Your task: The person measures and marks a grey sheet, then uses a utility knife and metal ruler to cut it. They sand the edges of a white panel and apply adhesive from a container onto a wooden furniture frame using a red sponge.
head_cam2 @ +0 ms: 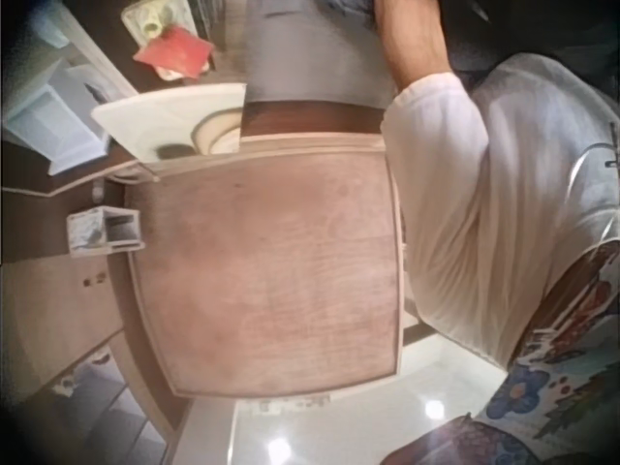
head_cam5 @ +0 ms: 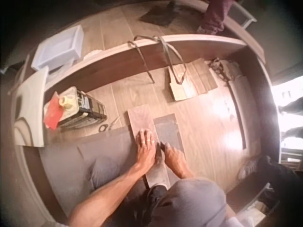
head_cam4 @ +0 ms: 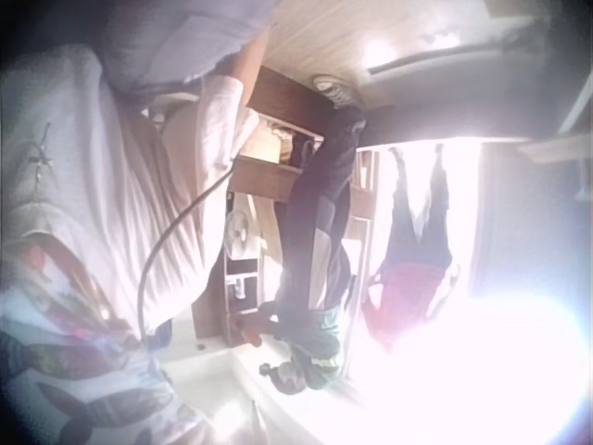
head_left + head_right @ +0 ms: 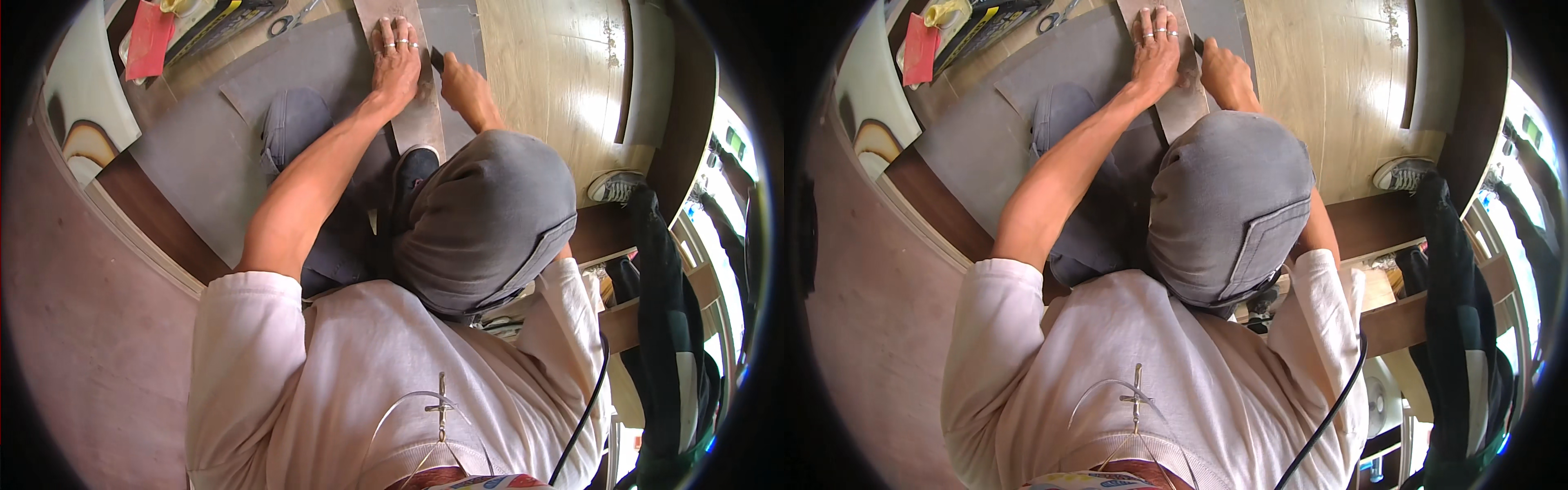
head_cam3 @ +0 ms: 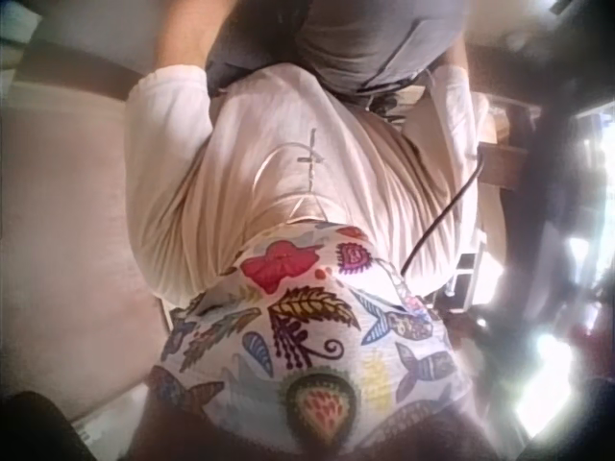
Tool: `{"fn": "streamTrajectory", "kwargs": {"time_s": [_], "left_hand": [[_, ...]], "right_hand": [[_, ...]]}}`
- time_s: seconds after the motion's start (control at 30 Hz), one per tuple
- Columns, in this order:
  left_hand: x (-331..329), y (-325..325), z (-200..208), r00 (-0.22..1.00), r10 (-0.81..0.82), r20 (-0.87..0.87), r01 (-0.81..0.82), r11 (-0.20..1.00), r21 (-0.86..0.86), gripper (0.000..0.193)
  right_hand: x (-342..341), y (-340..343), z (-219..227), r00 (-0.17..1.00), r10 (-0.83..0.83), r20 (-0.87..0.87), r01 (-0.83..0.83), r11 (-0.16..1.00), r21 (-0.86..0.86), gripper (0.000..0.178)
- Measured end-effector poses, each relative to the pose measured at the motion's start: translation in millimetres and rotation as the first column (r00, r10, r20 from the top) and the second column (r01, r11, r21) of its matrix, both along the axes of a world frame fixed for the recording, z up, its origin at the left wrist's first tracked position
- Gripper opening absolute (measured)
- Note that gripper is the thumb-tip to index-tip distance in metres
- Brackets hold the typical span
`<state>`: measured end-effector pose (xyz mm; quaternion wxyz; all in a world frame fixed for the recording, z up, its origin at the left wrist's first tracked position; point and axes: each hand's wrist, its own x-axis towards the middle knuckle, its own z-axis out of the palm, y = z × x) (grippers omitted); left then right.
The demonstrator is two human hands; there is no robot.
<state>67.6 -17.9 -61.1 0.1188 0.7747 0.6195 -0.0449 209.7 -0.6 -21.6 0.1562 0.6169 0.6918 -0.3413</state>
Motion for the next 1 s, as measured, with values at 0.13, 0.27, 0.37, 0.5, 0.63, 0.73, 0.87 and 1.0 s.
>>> {"fn": "streamTrajectory", "kwargs": {"time_s": [0.13,0.27,0.37,0.5,0.63,0.73,0.87,1.0], "left_hand": [[-4,1,13,0.998,-0.002,0.065,0.006,0.997,-0.071,0.116],[-5,7,32,0.997,0.005,0.079,0.008,0.986,-0.168,0.123],[-5,7,26,0.996,0.003,0.086,0.009,0.989,-0.145,0.127],[-5,6,21,0.99,0.053,0.131,-0.027,0.98,-0.196,0.128],[-3,11,28,0.998,0.041,0.043,-0.035,0.99,-0.135,0.112],[27,10,11,0.995,0.046,0.093,-0.056,0.993,0.102,0.076],[5,-28,-16,0.991,0.121,-0.062,-0.109,0.981,0.162,0.093],[9,-17,36,0.994,0.03,0.104,-0.023,0.998,-0.067,0.139]], "right_hand": [[9,-43,-1,0.994,-0.029,0.103,0.039,0.994,-0.101,0.017],[19,-83,-1,0.991,-0.072,0.109,0.083,0.991,-0.102,0.021],[22,-96,-1,0.986,-0.083,0.146,0.101,0.988,-0.117,0.024],[34,-113,1,0.991,-0.086,0.105,0.099,0.988,-0.122,0.026],[60,-137,-2,0.994,-0.109,-0.001,0.108,0.991,-0.083,0.029],[119,-180,-2,0.976,-0.184,-0.114,0.183,0.983,-0.015,0.031],[94,-146,-45,0.918,-0.187,-0.35,0.281,0.929,0.242,0.034],[55,-82,-18,0.888,-0.397,-0.231,0.459,0.784,0.418,0.046]]}}
